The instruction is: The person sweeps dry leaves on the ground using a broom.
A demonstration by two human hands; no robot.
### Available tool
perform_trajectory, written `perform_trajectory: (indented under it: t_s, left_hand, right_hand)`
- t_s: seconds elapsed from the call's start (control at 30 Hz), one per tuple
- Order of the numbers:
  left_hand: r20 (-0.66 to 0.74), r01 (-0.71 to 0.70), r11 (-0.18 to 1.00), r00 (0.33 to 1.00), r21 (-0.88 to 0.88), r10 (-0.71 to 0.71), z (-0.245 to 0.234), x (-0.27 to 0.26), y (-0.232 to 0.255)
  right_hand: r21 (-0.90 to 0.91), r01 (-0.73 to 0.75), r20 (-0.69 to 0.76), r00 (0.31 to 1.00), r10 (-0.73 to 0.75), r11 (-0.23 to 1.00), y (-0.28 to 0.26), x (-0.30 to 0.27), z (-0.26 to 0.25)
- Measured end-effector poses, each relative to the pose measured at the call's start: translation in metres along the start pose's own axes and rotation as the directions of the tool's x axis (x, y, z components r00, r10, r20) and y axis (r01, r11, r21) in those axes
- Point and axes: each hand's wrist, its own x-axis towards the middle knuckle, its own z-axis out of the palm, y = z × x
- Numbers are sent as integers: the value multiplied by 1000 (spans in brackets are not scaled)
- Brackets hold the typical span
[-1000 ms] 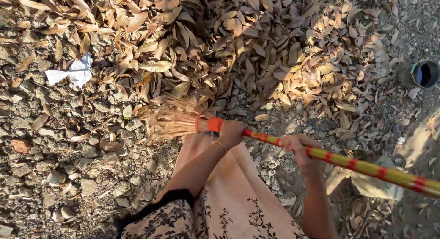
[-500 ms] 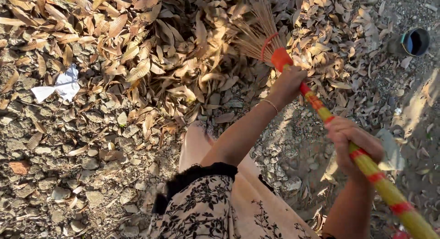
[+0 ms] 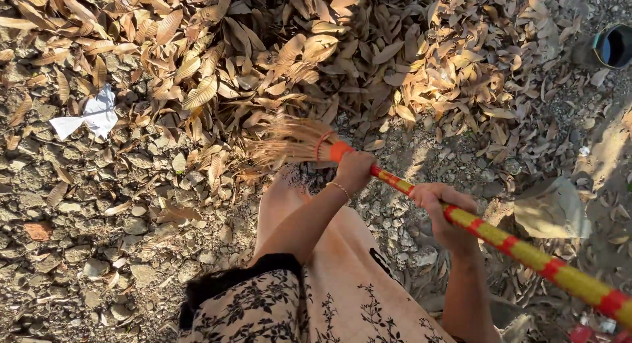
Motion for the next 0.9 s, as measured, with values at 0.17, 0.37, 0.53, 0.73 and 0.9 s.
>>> perform_trajectory:
  t_s: [0.17,0.37,0.53,0.73,0.9]
  left_hand:
    - [-453,-321,920,871,-225,192,-11,72,50]
    - [-427,-370,923,855,-104,295,-96,9,142]
    - [-178,-187,977,970,-99,168,-83,-66,83]
    - [-102,123,992,987,23,-120,6,-56,-45]
    - [-435,-65,992,900,-105,13,-13,28,2]
  right_hand:
    - [-497,316,149,948,-280,808,-63,4,5]
    - [-367,475,-19,856,-517,800,-104,-36,-80]
    - [99,412,-123,908,-400,906,-18,-26,-84]
    - [80,28,120,992,-37,996,32,-4,17]
    - [-237,234,244,954,-176,943,-16,3,13]
